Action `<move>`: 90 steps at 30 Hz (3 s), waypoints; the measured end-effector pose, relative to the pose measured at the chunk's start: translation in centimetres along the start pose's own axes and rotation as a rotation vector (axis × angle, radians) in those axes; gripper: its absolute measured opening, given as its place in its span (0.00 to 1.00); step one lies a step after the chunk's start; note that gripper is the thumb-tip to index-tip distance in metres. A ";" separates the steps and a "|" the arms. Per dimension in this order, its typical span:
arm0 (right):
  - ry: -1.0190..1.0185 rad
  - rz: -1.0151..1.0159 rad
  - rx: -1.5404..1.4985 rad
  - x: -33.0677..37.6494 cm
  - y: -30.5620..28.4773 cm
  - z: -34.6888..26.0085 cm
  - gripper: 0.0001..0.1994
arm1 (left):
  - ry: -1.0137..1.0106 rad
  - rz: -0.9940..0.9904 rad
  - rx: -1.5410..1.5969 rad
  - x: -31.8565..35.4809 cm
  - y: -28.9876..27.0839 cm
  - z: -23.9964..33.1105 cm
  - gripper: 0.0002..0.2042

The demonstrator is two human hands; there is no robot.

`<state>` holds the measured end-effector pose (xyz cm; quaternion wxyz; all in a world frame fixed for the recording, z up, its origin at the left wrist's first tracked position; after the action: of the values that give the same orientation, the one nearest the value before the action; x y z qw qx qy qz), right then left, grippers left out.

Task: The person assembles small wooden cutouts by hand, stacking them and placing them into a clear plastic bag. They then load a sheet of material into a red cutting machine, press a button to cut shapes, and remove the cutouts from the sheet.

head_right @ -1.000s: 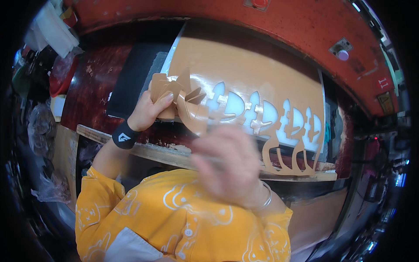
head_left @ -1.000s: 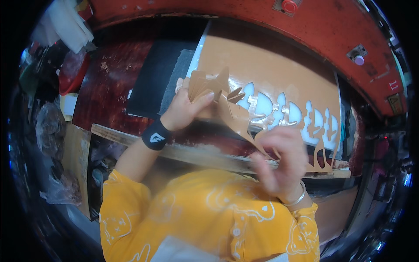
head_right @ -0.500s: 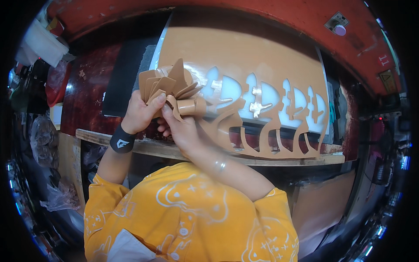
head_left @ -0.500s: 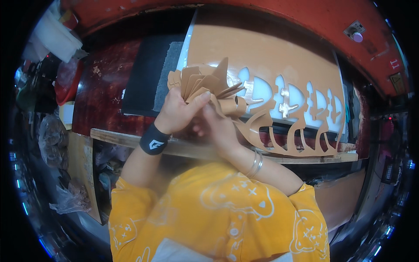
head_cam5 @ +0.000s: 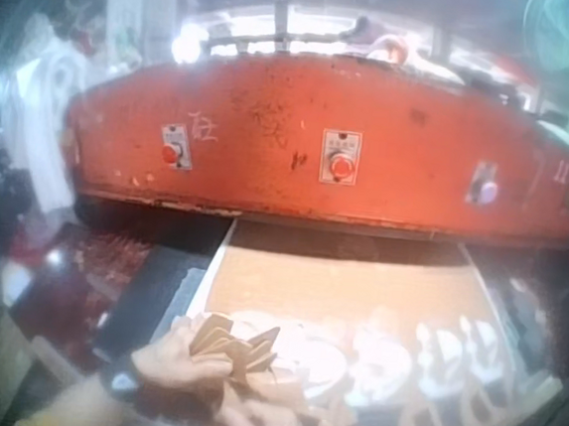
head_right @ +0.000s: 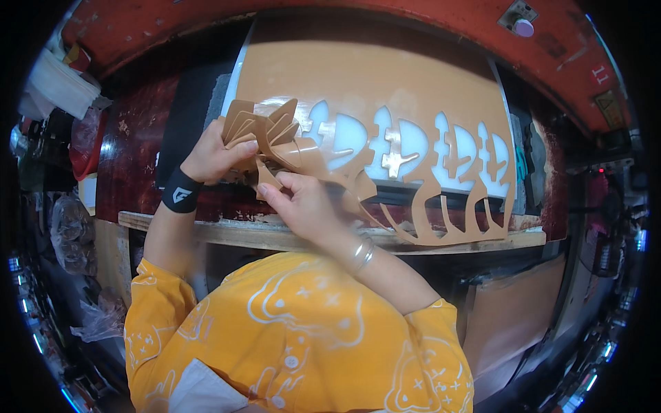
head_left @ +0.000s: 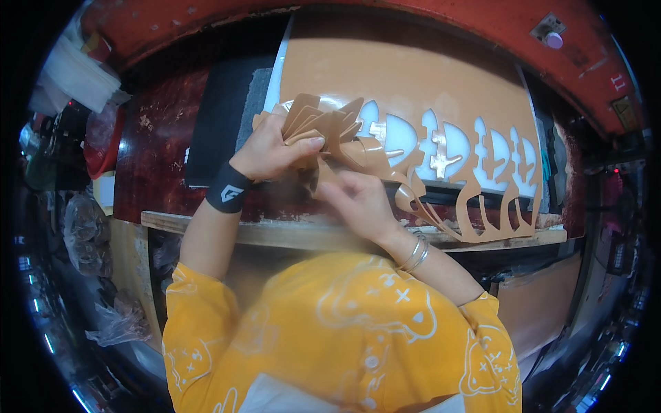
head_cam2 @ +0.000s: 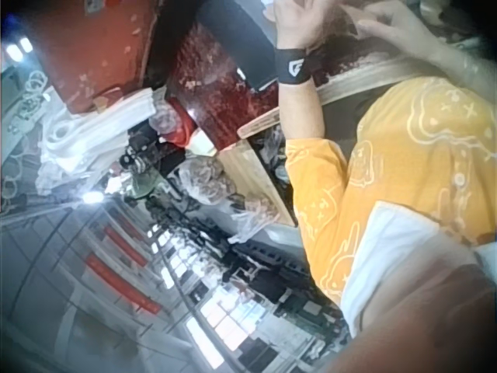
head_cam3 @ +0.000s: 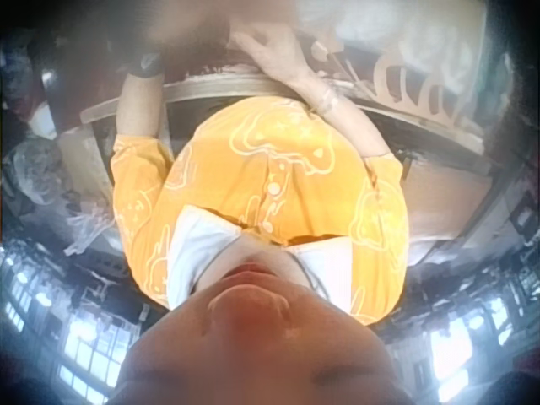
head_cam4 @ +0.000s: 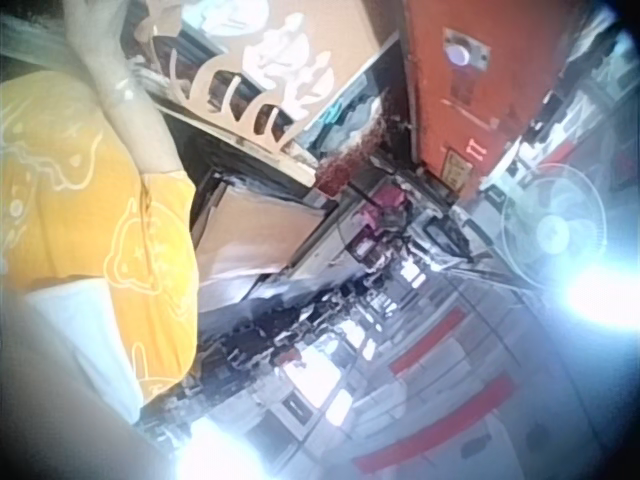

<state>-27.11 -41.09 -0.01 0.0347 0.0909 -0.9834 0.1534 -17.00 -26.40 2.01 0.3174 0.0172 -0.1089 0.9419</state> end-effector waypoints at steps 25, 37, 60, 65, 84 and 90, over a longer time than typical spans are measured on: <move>-0.552 0.099 0.601 3.0 -7.2 -10.6 0.25 | 0.043 0.355 0.686 -1.1 -1.9 1.0 0.18; -0.520 -0.159 0.661 -3.3 -6.0 -7.5 0.21 | 0.051 0.189 0.429 0.8 -0.3 0.1 0.35; -0.400 0.012 1.111 1.0 -1.8 -8.7 0.19 | 0.152 0.180 -0.031 -1.6 2.2 5.6 0.14; -0.525 -0.033 1.404 2.1 -1.0 -8.2 0.13 | 0.157 0.179 -0.104 -2.7 2.3 6.3 0.14; -0.394 -0.269 0.458 4.7 -5.0 -5.0 0.12 | 0.230 0.544 0.488 -7.0 -10.4 2.9 0.17; -0.490 0.135 0.369 -0.9 -10.9 -10.3 0.11 | 0.276 0.352 0.756 -5.5 -6.6 5.8 0.15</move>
<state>-23.76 -47.92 12.94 -0.2305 0.0644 -0.9219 0.3047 -8.84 -25.79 8.42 0.1350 -0.0127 0.2856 0.9487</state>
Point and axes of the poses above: each hand's wrist, its own x-axis away from the middle knuckle, its own y-axis out of the palm, z = x × y, the point moved 5 cm from there along -x, towards the middle knuckle, and after that the axes turned 5 degrees about x, right-handed, at the moved point
